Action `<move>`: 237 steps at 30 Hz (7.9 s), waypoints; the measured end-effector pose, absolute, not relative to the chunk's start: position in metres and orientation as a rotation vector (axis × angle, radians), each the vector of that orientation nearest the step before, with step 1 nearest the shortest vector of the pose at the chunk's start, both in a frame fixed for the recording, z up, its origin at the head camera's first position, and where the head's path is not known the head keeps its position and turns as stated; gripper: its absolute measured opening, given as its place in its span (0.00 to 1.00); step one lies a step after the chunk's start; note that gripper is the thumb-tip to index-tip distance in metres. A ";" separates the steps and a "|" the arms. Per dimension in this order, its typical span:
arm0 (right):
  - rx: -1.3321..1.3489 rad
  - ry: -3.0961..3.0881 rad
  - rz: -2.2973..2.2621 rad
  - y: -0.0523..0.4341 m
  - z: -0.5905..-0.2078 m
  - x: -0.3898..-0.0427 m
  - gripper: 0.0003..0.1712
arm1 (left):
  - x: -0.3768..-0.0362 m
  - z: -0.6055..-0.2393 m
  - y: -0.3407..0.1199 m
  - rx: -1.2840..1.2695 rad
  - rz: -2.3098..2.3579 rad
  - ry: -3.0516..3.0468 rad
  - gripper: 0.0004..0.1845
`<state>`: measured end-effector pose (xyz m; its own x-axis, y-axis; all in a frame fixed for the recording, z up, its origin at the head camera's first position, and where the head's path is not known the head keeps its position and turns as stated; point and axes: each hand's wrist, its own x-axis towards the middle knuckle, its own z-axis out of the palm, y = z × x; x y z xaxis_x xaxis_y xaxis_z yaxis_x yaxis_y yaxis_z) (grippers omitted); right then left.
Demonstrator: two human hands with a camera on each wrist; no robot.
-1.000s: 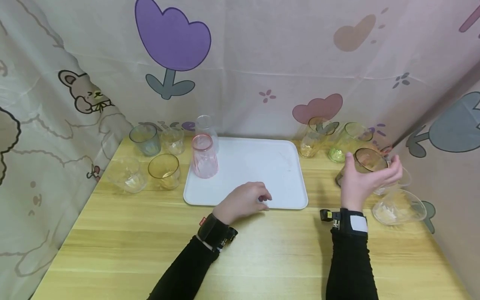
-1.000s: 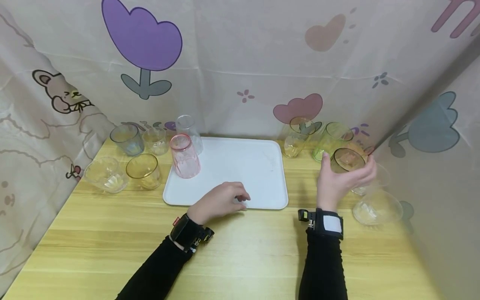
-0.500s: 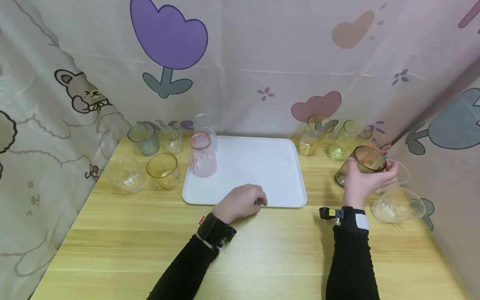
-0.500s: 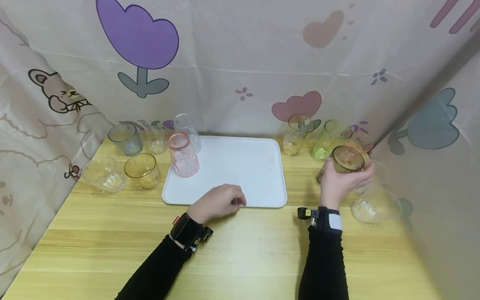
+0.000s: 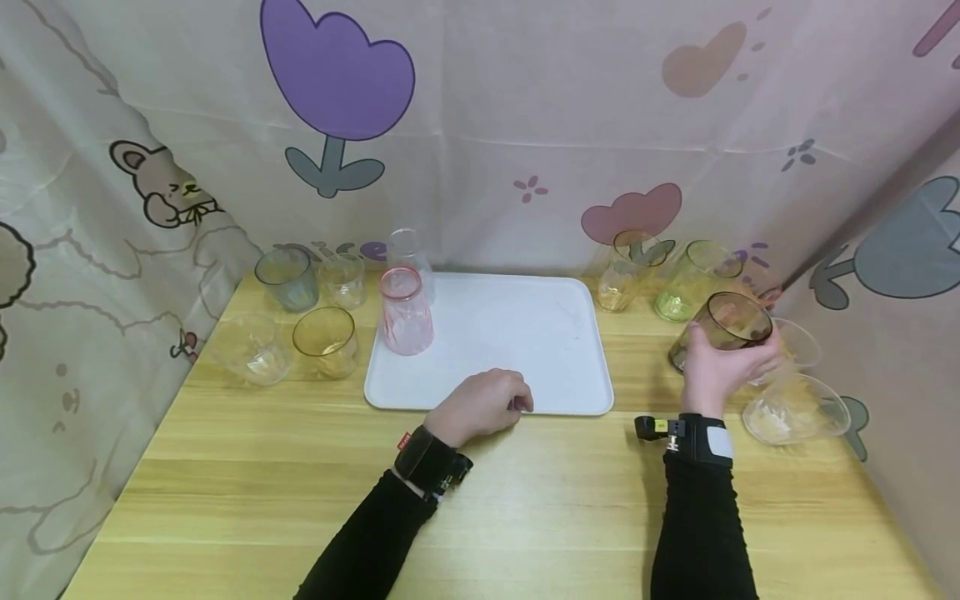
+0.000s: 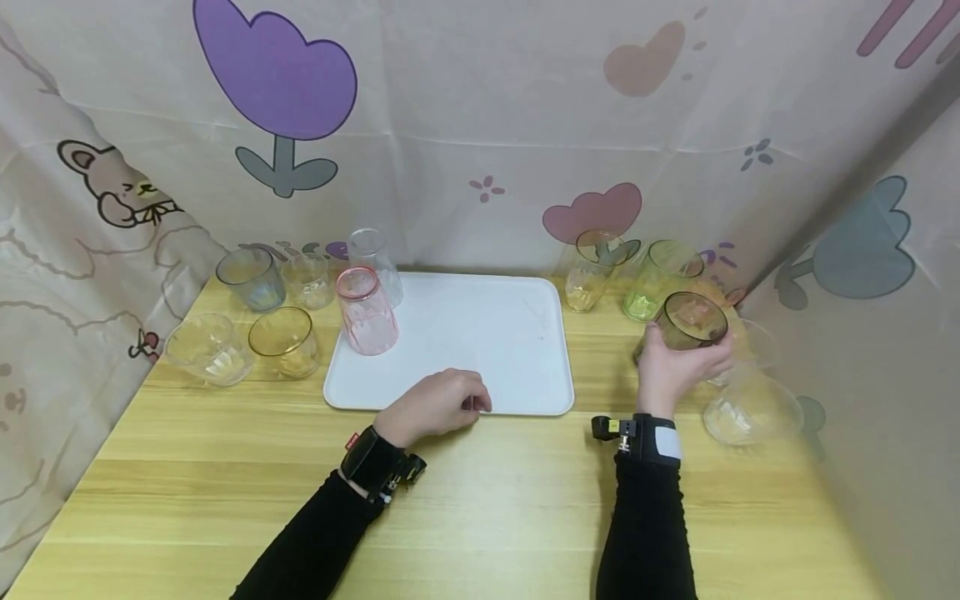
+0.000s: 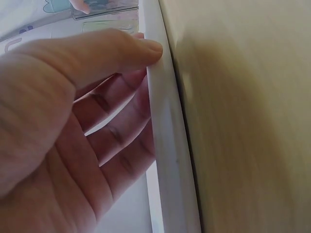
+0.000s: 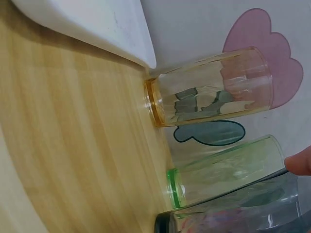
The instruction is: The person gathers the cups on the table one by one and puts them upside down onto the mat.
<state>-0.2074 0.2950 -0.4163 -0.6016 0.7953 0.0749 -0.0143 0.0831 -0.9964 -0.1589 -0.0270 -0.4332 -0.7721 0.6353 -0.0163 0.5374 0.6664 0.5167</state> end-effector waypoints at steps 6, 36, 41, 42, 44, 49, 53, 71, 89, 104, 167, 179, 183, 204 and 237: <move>-0.789 -1.703 1.645 0.294 -0.417 -0.207 0.56 | -0.158 -0.433 -0.027 0.947 0.736 2.686 0.11; -0.442 -1.301 2.030 0.250 -0.401 -0.209 0.39 | -0.164 -0.431 -0.028 1.063 0.869 3.050 0.32; -0.344 -1.305 2.069 0.233 -0.395 -0.206 0.34 | -0.167 -0.431 -0.028 1.047 1.011 3.127 0.40; -0.318 -1.315 2.075 0.229 -0.394 -0.205 0.34 | -0.167 -0.431 -0.028 1.042 1.039 3.137 0.42; -0.269 -1.345 2.086 0.222 -0.393 -0.202 0.33 | -0.168 -0.431 -0.028 1.046 1.100 3.157 0.44; -0.176 -1.469 2.116 0.204 -0.390 -0.195 0.34 | -0.168 -0.430 -0.029 1.066 1.255 3.188 0.47; -0.115 -1.535 2.145 0.188 -0.388 -0.191 0.33 | -0.169 -0.429 -0.030 1.087 1.334 3.210 0.47; 0.140 -1.796 2.337 0.146 -0.396 -0.180 0.39 | -0.169 -0.425 -0.030 1.145 1.608 3.222 0.55; 0.279 -2.059 2.298 0.149 -0.401 -0.181 0.43 | -0.169 -0.412 -0.035 1.268 1.656 3.269 0.40; 0.246 -2.417 1.673 0.190 -0.394 -0.193 0.35 | -0.162 -0.383 -0.056 1.284 1.770 3.250 0.39; 0.098 -3.150 0.839 0.243 -0.426 -0.208 0.20 | -0.142 -0.339 -0.158 0.305 1.110 2.898 0.41; 0.095 -3.155 0.838 0.242 -0.425 -0.207 0.20 | -0.141 -0.343 -0.164 0.257 1.011 2.923 0.40; 0.093 -3.155 0.841 0.242 -0.426 -0.208 0.20 | -0.141 -0.342 -0.164 0.245 1.026 2.911 0.39; 0.074 -3.171 0.844 0.240 -0.423 -0.209 0.21 | -0.138 -0.339 -0.157 0.236 1.006 3.041 0.37; -0.044 -2.782 0.981 0.237 -0.417 -0.206 0.23 | -0.156 -0.392 -0.045 0.935 0.671 3.024 0.15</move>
<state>-0.2061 0.2366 -0.4170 -0.9813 0.0908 0.1695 -0.0355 0.7806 -0.6241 -0.1556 -0.0448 -0.3923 -0.8289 0.5194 0.2077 0.5585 0.7475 0.3597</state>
